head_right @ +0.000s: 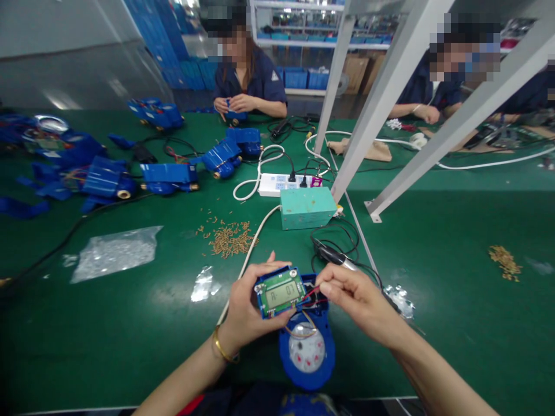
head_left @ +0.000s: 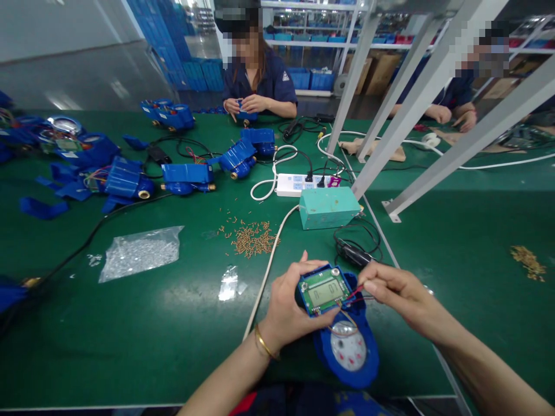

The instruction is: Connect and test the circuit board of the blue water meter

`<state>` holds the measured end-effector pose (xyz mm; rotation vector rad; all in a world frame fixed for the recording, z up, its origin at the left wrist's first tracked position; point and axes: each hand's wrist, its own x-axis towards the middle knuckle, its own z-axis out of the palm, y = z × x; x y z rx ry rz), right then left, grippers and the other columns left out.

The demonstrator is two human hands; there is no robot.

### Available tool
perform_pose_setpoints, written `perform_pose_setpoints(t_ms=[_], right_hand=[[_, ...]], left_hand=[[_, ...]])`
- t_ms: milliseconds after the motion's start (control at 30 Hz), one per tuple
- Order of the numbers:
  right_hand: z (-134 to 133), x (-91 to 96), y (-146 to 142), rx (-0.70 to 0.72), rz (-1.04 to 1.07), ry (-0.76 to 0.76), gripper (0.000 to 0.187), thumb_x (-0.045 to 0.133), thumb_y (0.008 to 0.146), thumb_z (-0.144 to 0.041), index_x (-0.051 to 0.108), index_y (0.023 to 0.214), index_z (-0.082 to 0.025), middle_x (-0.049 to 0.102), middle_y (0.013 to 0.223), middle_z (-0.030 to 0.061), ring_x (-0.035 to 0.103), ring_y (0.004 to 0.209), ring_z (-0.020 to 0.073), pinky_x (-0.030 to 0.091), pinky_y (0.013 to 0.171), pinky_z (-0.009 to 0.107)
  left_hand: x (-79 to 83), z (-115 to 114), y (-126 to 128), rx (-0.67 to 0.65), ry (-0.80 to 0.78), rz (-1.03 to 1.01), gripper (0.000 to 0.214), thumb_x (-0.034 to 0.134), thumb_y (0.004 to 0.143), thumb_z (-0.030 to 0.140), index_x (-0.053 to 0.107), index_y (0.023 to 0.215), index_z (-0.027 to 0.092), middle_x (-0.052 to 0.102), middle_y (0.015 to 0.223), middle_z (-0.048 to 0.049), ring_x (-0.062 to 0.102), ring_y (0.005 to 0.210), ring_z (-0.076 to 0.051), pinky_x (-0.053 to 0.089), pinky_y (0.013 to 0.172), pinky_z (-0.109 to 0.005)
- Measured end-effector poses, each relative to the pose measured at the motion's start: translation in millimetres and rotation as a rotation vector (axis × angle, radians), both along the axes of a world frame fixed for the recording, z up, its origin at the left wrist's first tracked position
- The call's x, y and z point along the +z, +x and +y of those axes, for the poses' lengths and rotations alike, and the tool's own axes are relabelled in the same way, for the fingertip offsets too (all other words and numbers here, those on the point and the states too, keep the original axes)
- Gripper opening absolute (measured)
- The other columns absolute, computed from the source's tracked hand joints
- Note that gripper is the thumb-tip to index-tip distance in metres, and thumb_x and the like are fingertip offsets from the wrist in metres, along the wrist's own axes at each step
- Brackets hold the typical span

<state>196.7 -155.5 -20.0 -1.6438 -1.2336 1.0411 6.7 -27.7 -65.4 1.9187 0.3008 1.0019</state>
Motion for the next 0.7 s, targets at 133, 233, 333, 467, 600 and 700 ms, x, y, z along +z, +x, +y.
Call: perform_pose_setpoints(t_ms=[133,233,333,467,600,700], right_hand=[[0,-17.7,-3,-0.019,-0.032,0.115,0.032,0.056,0.097,-0.046,0.067,0.081,-0.02,0.058,0.074,0.0008,0.053,0.069,0.0121,0.042,0.063,0.022],[2,-14.0,-4,0.002,-0.247,0.255,0.025,0.058,0.097,-0.037,0.074,0.083,-0.023,0.057,0.083,0.0034,0.056,0.078,0.0135,0.043,0.067,0.023],[5,-0.6,-4,0.064,-0.357,0.191,0.026,0.057,0.096,-0.029,0.075,0.078,-0.022,0.056,0.075,0.0027,0.055,0.072,0.013,0.04,0.062,0.023],[11,5.0,-4,0.113,-0.181,-0.041,0.026,0.059,0.089,-0.025,0.072,0.069,-0.018,0.062,0.064,0.0012,0.057,0.059,0.0124,0.04,0.054,0.022],[12,-9.5,-12,0.063,-0.062,-0.029,0.028,0.055,0.09,-0.027,0.071,0.07,-0.016,0.065,0.062,0.0019,0.06,0.057,0.0142,0.046,0.053,0.022],[4,-19.6,-19,0.036,-0.108,0.064,0.027,0.058,0.092,-0.034,0.072,0.076,-0.016,0.069,0.074,0.0046,0.065,0.07,0.0169,0.051,0.066,0.025]], left_hand=[[-2.0,-1,2,-0.017,-0.086,-0.012,0.059,0.085,0.066,0.026,0.054,0.116,0.021,0.074,0.112,-0.0073,0.073,0.103,-0.024,0.041,0.116,-0.058],[-3.6,-1,3,-0.054,-0.143,-0.023,0.058,0.086,0.066,0.026,0.055,0.115,0.022,0.074,0.112,-0.0066,0.073,0.104,-0.024,0.04,0.117,-0.058],[-6.1,-1,6,-0.1,-0.176,-0.035,0.058,0.086,0.066,0.026,0.055,0.115,0.023,0.073,0.114,-0.0064,0.073,0.106,-0.025,0.037,0.118,-0.058],[-8.7,0,8,-0.151,-0.208,-0.045,0.061,0.088,0.065,0.026,0.055,0.116,0.023,0.073,0.115,-0.0064,0.072,0.108,-0.025,0.033,0.121,-0.057],[-8.4,1,9,-0.184,-0.228,-0.052,0.061,0.088,0.064,0.026,0.055,0.116,0.022,0.073,0.115,-0.0072,0.072,0.109,-0.025,0.033,0.121,-0.056],[-7.3,0,9,-0.206,-0.237,-0.053,0.061,0.089,0.064,0.027,0.056,0.115,0.022,0.074,0.115,-0.0076,0.072,0.109,-0.025,0.032,0.122,-0.055]])
